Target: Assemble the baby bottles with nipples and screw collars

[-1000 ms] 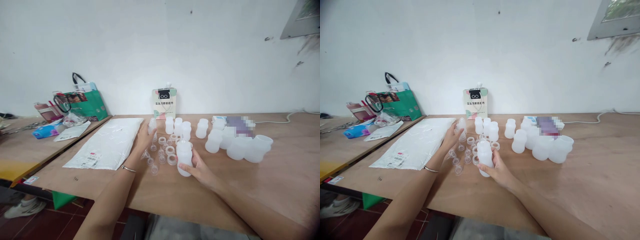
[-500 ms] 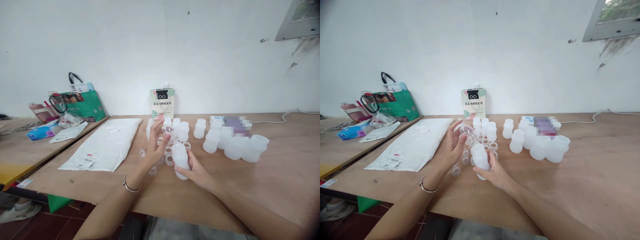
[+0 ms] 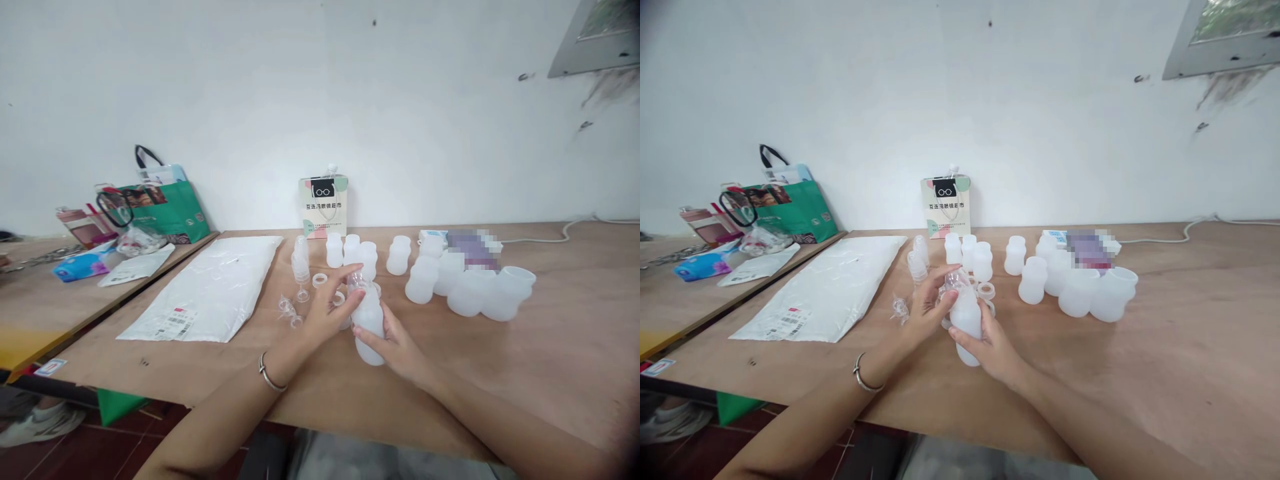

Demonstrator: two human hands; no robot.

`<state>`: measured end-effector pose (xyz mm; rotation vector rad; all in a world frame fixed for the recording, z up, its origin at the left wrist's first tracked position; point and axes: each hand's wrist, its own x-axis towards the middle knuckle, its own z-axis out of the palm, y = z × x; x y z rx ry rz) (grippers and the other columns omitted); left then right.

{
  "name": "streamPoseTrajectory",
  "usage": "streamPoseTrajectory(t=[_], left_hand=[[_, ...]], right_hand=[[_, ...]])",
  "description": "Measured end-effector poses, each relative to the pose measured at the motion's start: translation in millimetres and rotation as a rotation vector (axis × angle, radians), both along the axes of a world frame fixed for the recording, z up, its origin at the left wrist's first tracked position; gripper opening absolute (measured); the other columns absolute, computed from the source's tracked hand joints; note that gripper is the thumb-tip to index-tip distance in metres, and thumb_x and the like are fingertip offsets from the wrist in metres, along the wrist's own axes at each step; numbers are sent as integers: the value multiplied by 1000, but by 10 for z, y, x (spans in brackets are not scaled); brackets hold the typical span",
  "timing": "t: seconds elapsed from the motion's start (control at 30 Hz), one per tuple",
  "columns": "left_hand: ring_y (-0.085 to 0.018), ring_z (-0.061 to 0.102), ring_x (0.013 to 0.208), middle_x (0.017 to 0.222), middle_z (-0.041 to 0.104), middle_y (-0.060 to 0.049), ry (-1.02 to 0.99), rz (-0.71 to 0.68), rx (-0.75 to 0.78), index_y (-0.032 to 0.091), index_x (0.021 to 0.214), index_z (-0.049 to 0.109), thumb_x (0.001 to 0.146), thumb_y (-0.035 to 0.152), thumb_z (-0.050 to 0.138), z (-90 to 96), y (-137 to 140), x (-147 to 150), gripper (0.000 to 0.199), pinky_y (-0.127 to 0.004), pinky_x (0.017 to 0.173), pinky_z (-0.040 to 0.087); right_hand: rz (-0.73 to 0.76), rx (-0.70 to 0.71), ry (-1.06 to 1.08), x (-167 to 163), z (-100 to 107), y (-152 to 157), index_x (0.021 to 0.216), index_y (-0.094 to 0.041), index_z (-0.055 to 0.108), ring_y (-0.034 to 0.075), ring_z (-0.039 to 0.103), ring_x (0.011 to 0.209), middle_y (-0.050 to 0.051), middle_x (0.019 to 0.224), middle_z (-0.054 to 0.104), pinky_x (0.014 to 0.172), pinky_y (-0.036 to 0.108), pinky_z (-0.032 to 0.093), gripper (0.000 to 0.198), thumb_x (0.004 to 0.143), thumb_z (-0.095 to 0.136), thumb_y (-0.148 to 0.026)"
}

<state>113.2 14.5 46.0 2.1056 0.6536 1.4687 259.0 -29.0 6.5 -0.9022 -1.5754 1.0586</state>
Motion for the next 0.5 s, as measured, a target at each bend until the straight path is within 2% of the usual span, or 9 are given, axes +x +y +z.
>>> streamPoseTrajectory(t=[0.27, 0.5], left_hand=[[-17, 52, 103, 116, 55, -5, -40, -68, -53, 26, 120, 48, 85, 29, 50, -68, 35, 13, 35, -30, 87, 43], [-19, 52, 106, 119, 53, -8, -15, -48, 3, 25, 122, 45, 86, 31, 48, -56, 4, 23, 37, -35, 91, 43]], right_hand=[[12, -12, 26, -9, 3, 24, 123, -25, 39, 22, 48, 115, 7, 123, 51, 97, 39, 40, 50, 79, 59, -37], [53, 36, -5, 34, 37, 34, 124, -25, 40, 24, 50, 113, 7, 121, 53, 97, 43, 41, 51, 78, 60, -36]])
